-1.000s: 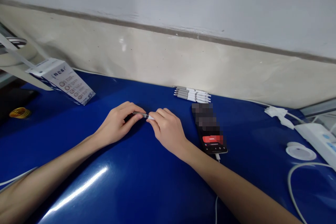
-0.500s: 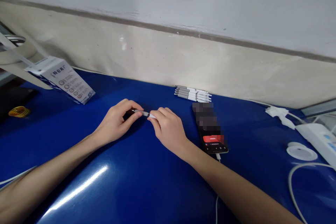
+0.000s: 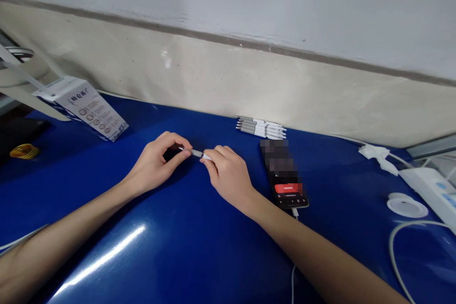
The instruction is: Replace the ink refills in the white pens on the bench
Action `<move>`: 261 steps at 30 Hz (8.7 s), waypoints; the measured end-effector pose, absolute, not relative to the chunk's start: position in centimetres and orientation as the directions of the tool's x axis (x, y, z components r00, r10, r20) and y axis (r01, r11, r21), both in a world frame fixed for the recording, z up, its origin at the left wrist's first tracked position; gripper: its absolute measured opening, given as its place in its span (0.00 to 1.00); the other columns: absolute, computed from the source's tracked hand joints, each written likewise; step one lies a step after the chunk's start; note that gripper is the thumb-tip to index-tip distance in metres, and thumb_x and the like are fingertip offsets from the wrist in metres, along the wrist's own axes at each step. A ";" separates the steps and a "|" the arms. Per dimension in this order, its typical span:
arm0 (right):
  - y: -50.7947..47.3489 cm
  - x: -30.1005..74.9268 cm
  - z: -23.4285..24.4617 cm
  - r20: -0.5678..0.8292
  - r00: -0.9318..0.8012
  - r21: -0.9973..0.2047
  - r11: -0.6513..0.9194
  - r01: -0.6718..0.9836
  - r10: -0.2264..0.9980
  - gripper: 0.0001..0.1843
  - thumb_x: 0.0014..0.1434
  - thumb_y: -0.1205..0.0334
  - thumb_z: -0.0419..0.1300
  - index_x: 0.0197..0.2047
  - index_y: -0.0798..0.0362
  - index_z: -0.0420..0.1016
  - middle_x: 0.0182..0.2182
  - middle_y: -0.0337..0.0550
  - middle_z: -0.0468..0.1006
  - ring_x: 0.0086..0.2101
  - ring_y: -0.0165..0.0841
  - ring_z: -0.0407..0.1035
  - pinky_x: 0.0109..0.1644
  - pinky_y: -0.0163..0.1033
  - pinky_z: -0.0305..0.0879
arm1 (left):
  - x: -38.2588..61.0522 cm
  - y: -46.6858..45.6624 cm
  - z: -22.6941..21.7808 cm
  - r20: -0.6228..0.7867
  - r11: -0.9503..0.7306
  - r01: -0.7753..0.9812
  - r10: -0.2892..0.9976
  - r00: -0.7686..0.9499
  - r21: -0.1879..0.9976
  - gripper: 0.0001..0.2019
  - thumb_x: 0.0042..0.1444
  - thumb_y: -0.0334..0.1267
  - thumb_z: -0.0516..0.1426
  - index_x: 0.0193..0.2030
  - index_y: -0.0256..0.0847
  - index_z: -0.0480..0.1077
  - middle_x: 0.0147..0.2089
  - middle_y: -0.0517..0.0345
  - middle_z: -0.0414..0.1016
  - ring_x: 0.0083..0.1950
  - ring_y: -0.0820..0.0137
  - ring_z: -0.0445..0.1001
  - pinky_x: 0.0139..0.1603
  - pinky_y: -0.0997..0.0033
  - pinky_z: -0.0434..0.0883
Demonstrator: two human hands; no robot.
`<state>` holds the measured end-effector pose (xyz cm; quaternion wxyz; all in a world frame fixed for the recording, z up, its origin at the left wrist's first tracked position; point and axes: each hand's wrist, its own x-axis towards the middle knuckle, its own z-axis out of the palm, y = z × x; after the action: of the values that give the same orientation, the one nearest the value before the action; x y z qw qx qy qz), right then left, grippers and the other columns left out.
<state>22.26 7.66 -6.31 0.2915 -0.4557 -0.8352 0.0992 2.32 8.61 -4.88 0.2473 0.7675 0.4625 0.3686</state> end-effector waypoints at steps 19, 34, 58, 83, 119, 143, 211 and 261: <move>7.8 22.2 -6.2 0.407 -0.376 -0.505 0.548 0.667 0.833 0.09 0.66 0.63 0.52 0.39 0.53 0.73 0.32 0.42 0.74 0.34 0.33 0.66 0.40 0.39 0.61 | 2.3 8.5 -5.0 0.345 -0.437 0.481 0.899 0.271 0.760 0.15 0.55 0.35 0.60 0.49 0.44 0.66 0.46 0.57 0.72 0.44 0.68 0.69 0.44 0.65 0.66; 8.2 22.5 -5.0 0.294 -0.233 -0.820 0.369 0.438 0.927 0.15 0.68 0.55 0.48 0.31 0.51 0.65 0.26 0.36 0.70 0.25 0.27 0.62 0.29 0.33 0.57 | 2.4 8.7 -5.4 0.256 -0.349 0.487 0.934 0.248 0.801 0.18 0.52 0.27 0.56 0.50 0.43 0.64 0.45 0.57 0.72 0.45 0.68 0.67 0.47 0.64 0.65; 7.6 21.9 -6.2 0.388 -0.364 -0.489 0.524 0.697 0.847 0.10 0.66 0.61 0.52 0.40 0.51 0.74 0.34 0.42 0.75 0.35 0.34 0.68 0.43 0.40 0.62 | 2.4 8.5 -5.0 0.274 -0.364 0.595 0.931 0.240 0.717 0.12 0.64 0.45 0.51 0.36 0.42 0.71 0.30 0.60 0.69 0.32 0.71 0.67 0.30 0.71 0.62; 7.4 21.8 -6.2 0.377 -0.391 -0.427 0.532 0.731 0.840 0.10 0.67 0.62 0.51 0.41 0.52 0.74 0.34 0.43 0.75 0.35 0.33 0.68 0.43 0.40 0.62 | 2.6 8.5 -5.0 0.229 -0.362 0.650 0.931 0.283 0.668 0.18 0.66 0.46 0.47 0.30 0.41 0.69 0.26 0.61 0.67 0.31 0.69 0.66 0.32 0.70 0.60; 7.3 22.0 -5.2 0.180 -0.267 -0.896 0.270 0.352 0.947 0.26 0.64 0.54 0.52 0.20 0.51 0.44 0.18 0.31 0.47 0.20 0.24 0.42 0.24 0.35 0.40 | 2.8 8.2 -4.7 0.261 -0.454 0.531 0.879 0.400 0.716 0.13 0.62 0.46 0.54 0.33 0.39 0.67 0.29 0.61 0.67 0.33 0.72 0.65 0.31 0.74 0.61; 7.4 20.9 -4.3 -0.235 -0.435 -0.828 -0.413 -0.379 0.869 0.26 0.58 0.46 0.58 0.18 0.52 0.54 0.16 0.30 0.55 0.19 0.25 0.52 0.25 0.34 0.53 | 5.3 5.4 -5.0 0.537 -0.819 0.528 0.556 0.635 0.223 0.20 0.58 0.56 0.55 0.36 0.39 0.64 0.36 0.53 0.71 0.35 0.66 0.65 0.34 0.65 0.59; 15.6 30.6 -1.7 0.099 -0.512 -0.025 0.517 0.856 0.853 0.09 0.56 0.70 0.54 0.36 0.53 0.75 0.35 0.46 0.78 0.35 0.35 0.71 0.40 0.40 0.64 | 4.9 6.3 -5.2 0.408 -0.770 0.582 0.635 0.656 0.263 0.12 0.65 0.42 0.49 0.35 0.39 0.67 0.35 0.55 0.70 0.39 0.65 0.67 0.38 0.65 0.63; 7.7 22.3 -6.0 0.277 -0.527 -0.236 0.588 0.774 0.804 0.14 0.69 0.61 0.46 0.37 0.54 0.70 0.30 0.42 0.74 0.32 0.33 0.66 0.35 0.38 0.56 | 2.6 8.7 -5.5 0.240 -0.573 0.687 0.816 0.525 0.446 0.11 0.67 0.40 0.46 0.39 0.41 0.67 0.35 0.57 0.72 0.37 0.68 0.69 0.39 0.66 0.65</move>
<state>22.30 7.75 -6.05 0.1802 -0.4519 -0.8727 0.0419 2.58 8.67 -5.45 0.1497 0.8603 0.4369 0.2158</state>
